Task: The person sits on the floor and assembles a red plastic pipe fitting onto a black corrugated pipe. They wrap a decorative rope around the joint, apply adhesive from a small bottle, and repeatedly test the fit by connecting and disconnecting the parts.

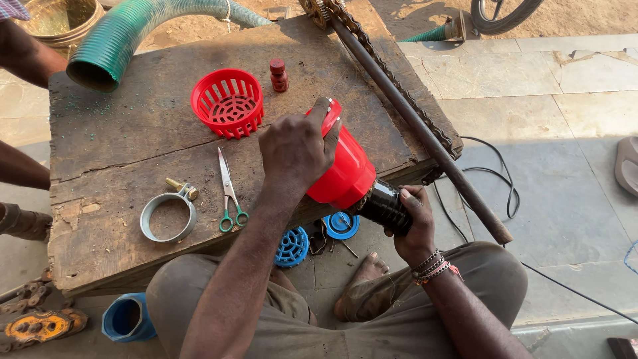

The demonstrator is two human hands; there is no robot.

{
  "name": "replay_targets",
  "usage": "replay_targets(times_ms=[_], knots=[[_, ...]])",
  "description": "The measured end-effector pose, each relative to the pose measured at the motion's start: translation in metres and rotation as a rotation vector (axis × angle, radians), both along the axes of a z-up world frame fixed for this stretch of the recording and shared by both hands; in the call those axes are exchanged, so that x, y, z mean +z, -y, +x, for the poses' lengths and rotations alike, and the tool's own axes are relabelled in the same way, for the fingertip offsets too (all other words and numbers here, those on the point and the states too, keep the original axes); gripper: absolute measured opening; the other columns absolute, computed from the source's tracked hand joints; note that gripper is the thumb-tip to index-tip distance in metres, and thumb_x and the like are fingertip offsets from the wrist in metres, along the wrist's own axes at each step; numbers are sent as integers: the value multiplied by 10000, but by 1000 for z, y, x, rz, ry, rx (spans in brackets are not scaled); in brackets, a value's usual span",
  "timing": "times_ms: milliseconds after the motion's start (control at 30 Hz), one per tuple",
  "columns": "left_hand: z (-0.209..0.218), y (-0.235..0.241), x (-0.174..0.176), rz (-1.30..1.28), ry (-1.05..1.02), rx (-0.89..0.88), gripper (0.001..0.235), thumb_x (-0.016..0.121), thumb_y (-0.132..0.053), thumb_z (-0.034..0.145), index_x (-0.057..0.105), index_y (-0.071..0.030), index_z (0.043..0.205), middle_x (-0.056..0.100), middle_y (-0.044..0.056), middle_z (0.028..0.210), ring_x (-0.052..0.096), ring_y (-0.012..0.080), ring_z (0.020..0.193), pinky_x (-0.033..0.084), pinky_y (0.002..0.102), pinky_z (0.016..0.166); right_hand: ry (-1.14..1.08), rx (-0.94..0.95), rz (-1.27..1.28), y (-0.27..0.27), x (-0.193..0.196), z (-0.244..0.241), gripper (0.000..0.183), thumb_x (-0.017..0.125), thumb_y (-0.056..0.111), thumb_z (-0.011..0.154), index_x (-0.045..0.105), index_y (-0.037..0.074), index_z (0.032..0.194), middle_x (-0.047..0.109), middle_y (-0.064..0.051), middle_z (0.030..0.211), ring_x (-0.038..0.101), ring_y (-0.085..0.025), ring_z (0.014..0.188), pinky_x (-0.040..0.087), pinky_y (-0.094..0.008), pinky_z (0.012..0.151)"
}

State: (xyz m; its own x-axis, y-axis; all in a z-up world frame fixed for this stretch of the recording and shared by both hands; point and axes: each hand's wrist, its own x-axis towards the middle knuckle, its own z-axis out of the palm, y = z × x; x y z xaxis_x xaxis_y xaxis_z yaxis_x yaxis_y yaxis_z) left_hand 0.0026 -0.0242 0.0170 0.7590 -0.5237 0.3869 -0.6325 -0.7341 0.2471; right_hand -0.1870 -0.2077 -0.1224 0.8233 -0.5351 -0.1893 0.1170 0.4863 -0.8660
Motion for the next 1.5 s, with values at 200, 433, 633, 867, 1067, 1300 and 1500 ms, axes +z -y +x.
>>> replay_targets(times_ms=[200, 433, 633, 867, 1067, 1300, 1500], knots=[[26, -17, 4, -100, -157, 69, 452, 555, -514, 1007, 705, -144, 1219, 727, 91, 702, 750, 227, 662, 607, 436, 600, 85, -12, 70, -9, 10, 10, 325, 610, 346, 928, 539, 133, 1162, 636, -74, 967, 658, -186, 695, 481, -306, 451], [24, -30, 3, -112, -234, 74, 534, 525, -510, 997, 665, -98, 1307, 747, 124, 742, 761, 253, 730, 605, 459, 727, 141, -15, 37, -8, 24, 5, 351, 617, 340, 929, 537, 121, 1192, 656, -90, 1015, 687, -190, 737, 491, -286, 444], [11, -22, -3, -208, -229, 54, 544, 531, -492, 992, 655, -73, 1316, 757, 143, 822, 768, 273, 765, 605, 477, 745, 192, -102, -71, 1, 32, -5, 366, 632, 301, 938, 543, 70, 1207, 658, -125, 1051, 682, -187, 701, 500, -276, 428], [13, -23, 2, -365, -446, 68, 514, 536, -502, 964, 706, -105, 1242, 774, 134, 940, 756, 275, 936, 553, 465, 901, 236, -98, -324, 11, 93, -15, 322, 649, 261, 950, 561, 41, 1168, 665, -148, 1107, 638, -151, 674, 486, -248, 442], [18, -20, -25, -688, -831, 137, 510, 517, -477, 953, 689, -116, 1269, 761, 154, 1096, 738, 275, 1043, 545, 436, 972, 22, 63, -627, 31, 187, 10, 313, 631, 274, 965, 573, 48, 1174, 564, -77, 938, 551, -113, 726, 464, -235, 572], [32, -37, -52, -458, -458, 292, 403, 511, -370, 1001, 719, -125, 1244, 580, 202, 1302, 525, 334, 1218, 421, 463, 1050, -219, 242, -1107, -7, 261, 83, 413, 635, 371, 904, 563, 74, 1182, 613, -97, 924, 580, -145, 753, 485, -289, 579], [28, -53, -55, -1040, -220, -277, 346, 557, -325, 1082, 697, -67, 1267, 729, 145, 1216, 703, 278, 1165, 556, 409, 1007, -289, 197, -1819, -64, 275, 132, 551, 602, 551, 1029, 570, 19, 1168, 667, -223, 1069, 666, -337, 953, 526, -457, 791]])
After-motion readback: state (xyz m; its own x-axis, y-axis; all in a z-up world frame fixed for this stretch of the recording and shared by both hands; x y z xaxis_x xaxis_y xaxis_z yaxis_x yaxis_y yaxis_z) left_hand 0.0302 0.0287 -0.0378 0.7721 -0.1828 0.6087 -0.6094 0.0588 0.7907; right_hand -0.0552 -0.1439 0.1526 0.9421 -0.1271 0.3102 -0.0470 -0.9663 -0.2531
